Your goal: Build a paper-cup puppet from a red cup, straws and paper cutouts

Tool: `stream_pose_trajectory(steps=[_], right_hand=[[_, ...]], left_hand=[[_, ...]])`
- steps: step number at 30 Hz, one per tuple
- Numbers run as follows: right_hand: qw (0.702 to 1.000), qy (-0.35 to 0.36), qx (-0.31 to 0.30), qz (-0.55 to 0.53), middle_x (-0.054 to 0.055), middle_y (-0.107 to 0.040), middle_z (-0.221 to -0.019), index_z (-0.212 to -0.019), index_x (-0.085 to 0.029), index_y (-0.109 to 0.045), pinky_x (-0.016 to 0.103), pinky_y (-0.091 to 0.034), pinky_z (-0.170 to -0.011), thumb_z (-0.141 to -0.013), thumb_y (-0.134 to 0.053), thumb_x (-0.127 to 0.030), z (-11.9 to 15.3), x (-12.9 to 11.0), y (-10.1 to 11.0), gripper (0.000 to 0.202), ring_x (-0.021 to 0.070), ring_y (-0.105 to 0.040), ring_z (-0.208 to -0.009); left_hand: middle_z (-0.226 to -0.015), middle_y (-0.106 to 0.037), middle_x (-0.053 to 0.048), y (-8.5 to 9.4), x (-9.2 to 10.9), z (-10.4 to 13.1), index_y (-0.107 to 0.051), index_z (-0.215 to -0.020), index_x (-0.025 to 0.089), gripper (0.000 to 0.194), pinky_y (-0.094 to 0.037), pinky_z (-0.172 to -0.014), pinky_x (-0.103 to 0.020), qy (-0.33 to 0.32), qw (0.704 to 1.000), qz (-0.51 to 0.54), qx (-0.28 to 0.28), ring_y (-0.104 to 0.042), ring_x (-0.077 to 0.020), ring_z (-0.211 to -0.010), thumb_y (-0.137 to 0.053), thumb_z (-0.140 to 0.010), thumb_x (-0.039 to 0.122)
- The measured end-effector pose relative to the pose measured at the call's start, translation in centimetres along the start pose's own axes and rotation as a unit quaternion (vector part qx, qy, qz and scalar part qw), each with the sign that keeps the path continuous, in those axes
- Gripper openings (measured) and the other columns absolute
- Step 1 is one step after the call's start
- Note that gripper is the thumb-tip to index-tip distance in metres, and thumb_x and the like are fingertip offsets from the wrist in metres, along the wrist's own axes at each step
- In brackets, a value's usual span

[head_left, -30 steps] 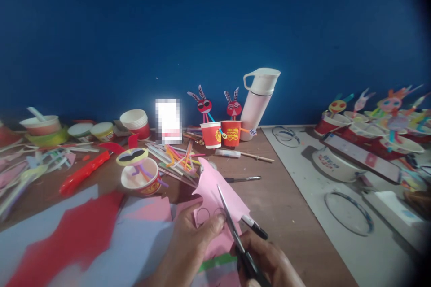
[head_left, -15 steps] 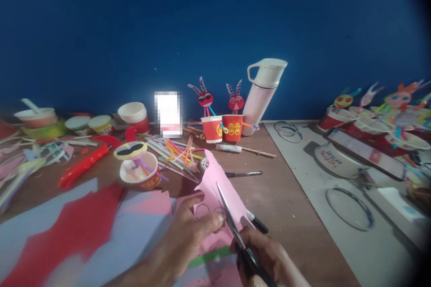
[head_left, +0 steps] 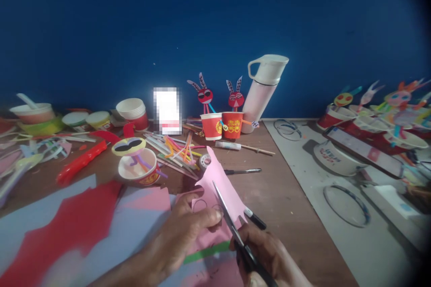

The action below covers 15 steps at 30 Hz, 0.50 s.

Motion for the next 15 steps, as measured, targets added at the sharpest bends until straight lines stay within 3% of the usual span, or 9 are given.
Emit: stream_pose_trajectory(steps=[5, 11, 15], right_hand=[[1.0, -0.009, -0.018, 0.017, -0.006, -0.041, -0.06, -0.084, -0.015, -0.054, 0.018, -0.02, -0.045, -0.064, -0.072, -0.063, -0.1, -0.4, 0.0, 0.056, 0.0044, -0.028, -0.05], [0.998, -0.052, 0.001, 0.037, -0.005, -0.043, -0.059, -0.085, -0.013, -0.054, 0.02, -0.021, -0.048, -0.058, -0.078, -0.06, -0.2, -1.0, 0.0, 0.059, 0.0056, -0.032, -0.052], [1.0, -0.014, 0.0, 0.02, -0.003, -0.045, -0.065, -0.083, -0.014, -0.054, 0.021, -0.021, -0.05, -0.062, -0.074, -0.061, -0.3, -1.6, -0.5, 0.056, 0.0066, -0.033, -0.055]], left_hand=[[-0.057, -0.063, 0.004, -0.1, 0.3, 0.1, -0.033, -0.121, 0.01, 0.07, -0.044, -0.072, -0.032, 0.003, 1.0, 0.001, 0.014, -0.057, -0.0155, -0.063, -0.067, -0.06, 0.02], [-0.056, -0.063, 0.003, 0.0, 0.3, 0.1, -0.035, -0.119, 0.011, 0.069, -0.043, -0.069, -0.032, -0.001, 1.0, -0.018, 0.016, -0.056, -0.0164, -0.061, -0.067, -0.059, 0.021], [-0.057, -0.064, 0.003, -0.2, 0.3, 0.3, -0.034, -0.119, 0.011, 0.067, -0.044, -0.069, -0.033, -0.033, 0.999, -0.025, 0.013, -0.057, -0.0179, -0.063, -0.067, -0.063, 0.028]])
Point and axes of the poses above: each hand's wrist, its own z-axis away from the middle knuckle, its own y-axis out of the back of the hand, x = y × z, the point moved 1 cm from there along -z, towards the middle knuckle
